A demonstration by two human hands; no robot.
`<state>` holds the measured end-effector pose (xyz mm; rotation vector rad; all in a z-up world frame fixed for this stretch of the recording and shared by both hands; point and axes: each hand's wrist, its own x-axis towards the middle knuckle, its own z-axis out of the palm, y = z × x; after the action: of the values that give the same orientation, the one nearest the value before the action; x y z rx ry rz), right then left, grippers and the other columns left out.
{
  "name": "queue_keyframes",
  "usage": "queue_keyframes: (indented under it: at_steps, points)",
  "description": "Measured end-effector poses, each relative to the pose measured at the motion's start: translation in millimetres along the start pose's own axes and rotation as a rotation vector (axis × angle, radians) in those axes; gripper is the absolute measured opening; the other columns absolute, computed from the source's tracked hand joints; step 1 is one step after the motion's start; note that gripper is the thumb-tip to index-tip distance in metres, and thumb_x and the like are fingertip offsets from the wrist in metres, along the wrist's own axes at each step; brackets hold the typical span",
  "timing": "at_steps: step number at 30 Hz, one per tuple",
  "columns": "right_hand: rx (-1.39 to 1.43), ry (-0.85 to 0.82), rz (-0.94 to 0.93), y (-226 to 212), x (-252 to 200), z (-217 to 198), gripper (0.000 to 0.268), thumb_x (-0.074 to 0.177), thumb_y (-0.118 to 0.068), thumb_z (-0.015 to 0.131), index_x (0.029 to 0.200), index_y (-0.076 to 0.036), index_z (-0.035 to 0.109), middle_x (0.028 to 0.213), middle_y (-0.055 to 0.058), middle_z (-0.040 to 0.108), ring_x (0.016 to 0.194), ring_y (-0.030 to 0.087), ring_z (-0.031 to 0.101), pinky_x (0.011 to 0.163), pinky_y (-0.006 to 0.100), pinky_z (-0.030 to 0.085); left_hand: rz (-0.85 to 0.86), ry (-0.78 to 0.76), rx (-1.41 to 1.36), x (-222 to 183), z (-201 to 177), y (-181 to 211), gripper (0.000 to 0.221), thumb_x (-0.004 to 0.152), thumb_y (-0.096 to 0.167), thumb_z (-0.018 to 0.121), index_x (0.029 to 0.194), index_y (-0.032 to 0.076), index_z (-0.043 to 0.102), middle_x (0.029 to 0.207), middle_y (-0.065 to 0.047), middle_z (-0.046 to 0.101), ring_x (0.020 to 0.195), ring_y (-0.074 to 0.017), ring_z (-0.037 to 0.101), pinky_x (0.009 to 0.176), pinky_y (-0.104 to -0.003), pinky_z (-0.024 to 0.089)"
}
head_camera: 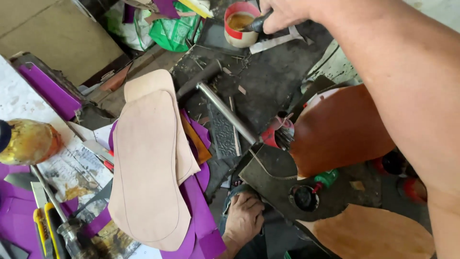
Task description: Applying adhesive to a leather component using a brush on a repair bench.
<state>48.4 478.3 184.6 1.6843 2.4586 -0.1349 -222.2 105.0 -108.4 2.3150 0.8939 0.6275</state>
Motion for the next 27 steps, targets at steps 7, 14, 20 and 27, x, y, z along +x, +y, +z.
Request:
queue_keyframes:
  at_steps: [7,14,20,27]
  points:
    - [0.175,0.010,0.038,9,15,20,0.022,0.081,-0.003,0.059,0.068,-0.008,0.042,0.056,0.007,0.034,0.049,0.023,0.026,0.051,0.044,0.022,-0.033,-0.055,-0.007,2,2,-1,0.022,0.090,0.022,0.056,0.099,0.011,0.073,0.103,-0.006,0.068,0.109,-0.0310,0.053,0.083,-0.050,0.040]
    - [0.238,0.070,0.062,-6,-15,0,0.017,0.082,-0.012,0.062,0.069,-0.007,0.053,0.054,0.006,0.041,0.045,0.021,0.030,0.044,0.037,0.023,-0.004,-0.015,0.020,-1,4,1,0.021,0.087,0.023,0.057,0.096,0.013,0.072,0.102,-0.005,0.068,0.106,-0.0303,0.054,0.080,-0.049,0.041]
    - [0.409,0.123,0.180,18,-39,3,0.016,0.096,-0.015,0.050,0.086,-0.006,0.059,0.069,0.007,0.055,0.049,0.017,0.043,0.046,0.031,0.035,-0.001,-0.025,0.081,-6,11,-3,0.025,0.086,0.025,0.057,0.099,0.013,0.075,0.104,-0.005,0.069,0.108,-0.0300,0.054,0.082,-0.049,0.041]
    - [0.733,0.138,0.516,-87,-179,-52,0.030,0.119,-0.039,0.050,0.108,-0.017,0.067,0.085,-0.001,0.059,0.074,0.010,0.055,0.084,0.029,0.053,0.056,0.033,0.121,-9,15,-2,0.022,0.079,0.026,0.062,0.095,0.016,0.074,0.101,-0.004,0.070,0.106,-0.0302,0.055,0.086,-0.049,0.042]
